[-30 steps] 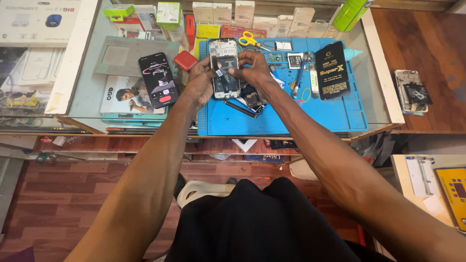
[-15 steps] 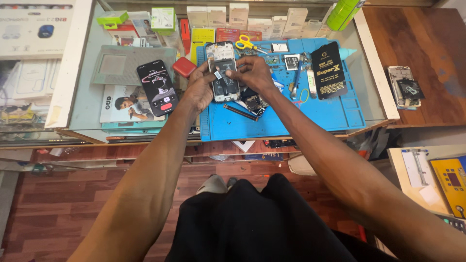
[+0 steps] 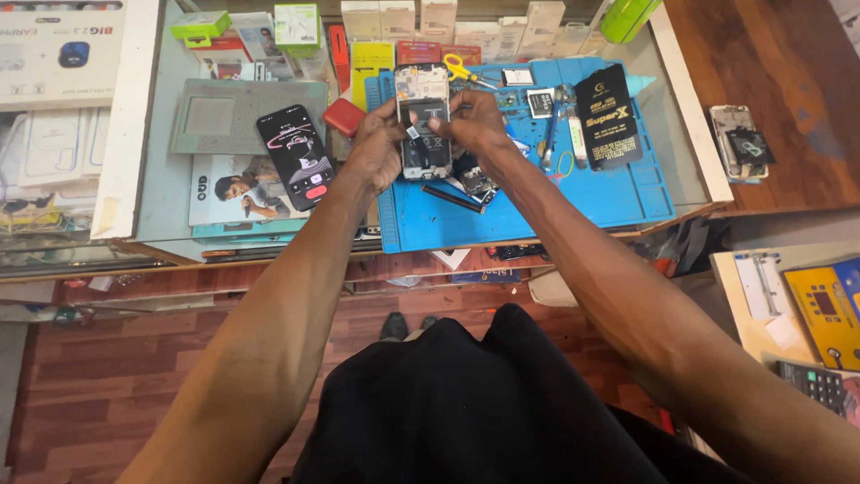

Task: The person applies adhesive from a tube to the interior of a mobile phone chassis, places a battery into the compartment, and connects several ribbon cables and internal components by hand.

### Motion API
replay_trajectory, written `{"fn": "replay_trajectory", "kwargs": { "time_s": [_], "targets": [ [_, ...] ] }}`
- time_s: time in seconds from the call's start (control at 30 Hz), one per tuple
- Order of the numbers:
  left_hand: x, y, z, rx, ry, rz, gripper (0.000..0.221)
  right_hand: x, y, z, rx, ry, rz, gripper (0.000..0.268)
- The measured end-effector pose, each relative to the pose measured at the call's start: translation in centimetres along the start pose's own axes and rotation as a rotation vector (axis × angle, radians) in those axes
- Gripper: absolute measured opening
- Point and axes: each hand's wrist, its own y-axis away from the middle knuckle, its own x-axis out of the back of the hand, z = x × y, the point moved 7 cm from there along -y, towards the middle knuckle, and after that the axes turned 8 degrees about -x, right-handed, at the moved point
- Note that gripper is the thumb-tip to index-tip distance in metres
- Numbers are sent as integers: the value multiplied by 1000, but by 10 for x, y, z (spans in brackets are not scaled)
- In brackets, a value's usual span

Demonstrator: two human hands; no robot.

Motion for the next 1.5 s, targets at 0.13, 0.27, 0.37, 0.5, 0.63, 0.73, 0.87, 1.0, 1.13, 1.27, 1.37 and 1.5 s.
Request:
{"fn": "replay_trajectory", "kwargs": {
  "time_s": [0.13,0.27,0.37,0.5,0.63,0.73,0.87,1.0,1.13,1.27,1.37,1.5],
  "targets": [
    [3,2,7,-20,-35,19,36,-3,18,-14,275,81,56,27],
    [13,5,11,-52,-60,53,33,-3,25,-13,262,-23,-7,23],
    [24,4,13,-102,-8,167,31,16,32,-24,330,-168,45,20],
    [41,11,8,-162,116,258,25,47,55,-27,377,-153,242,18],
    [56,10,5,-174,104,340,29,64,73,-26,375,-157,308,18],
    [61,11,3,-201,124,333,27,68,83,-21,372,-144,363,17],
    [60,11,5,-206,150,315,30,71,90,-23,397,-161,415,17],
    [55,15,10,-210,116,283,29,70,97,-26,456,-163,408,16],
    [53,18,9,-177,150,328,33,71,98,-26,429,-156,429,16],
    [52,20,12,-186,107,308,26,73,101,-29,464,-154,446,16],
    [50,19,15,-186,86,297,28,76,102,-29,462,-152,462,17],
    [49,22,15,-129,116,360,28,77,102,-28,475,-110,478,17]
  ]
}}
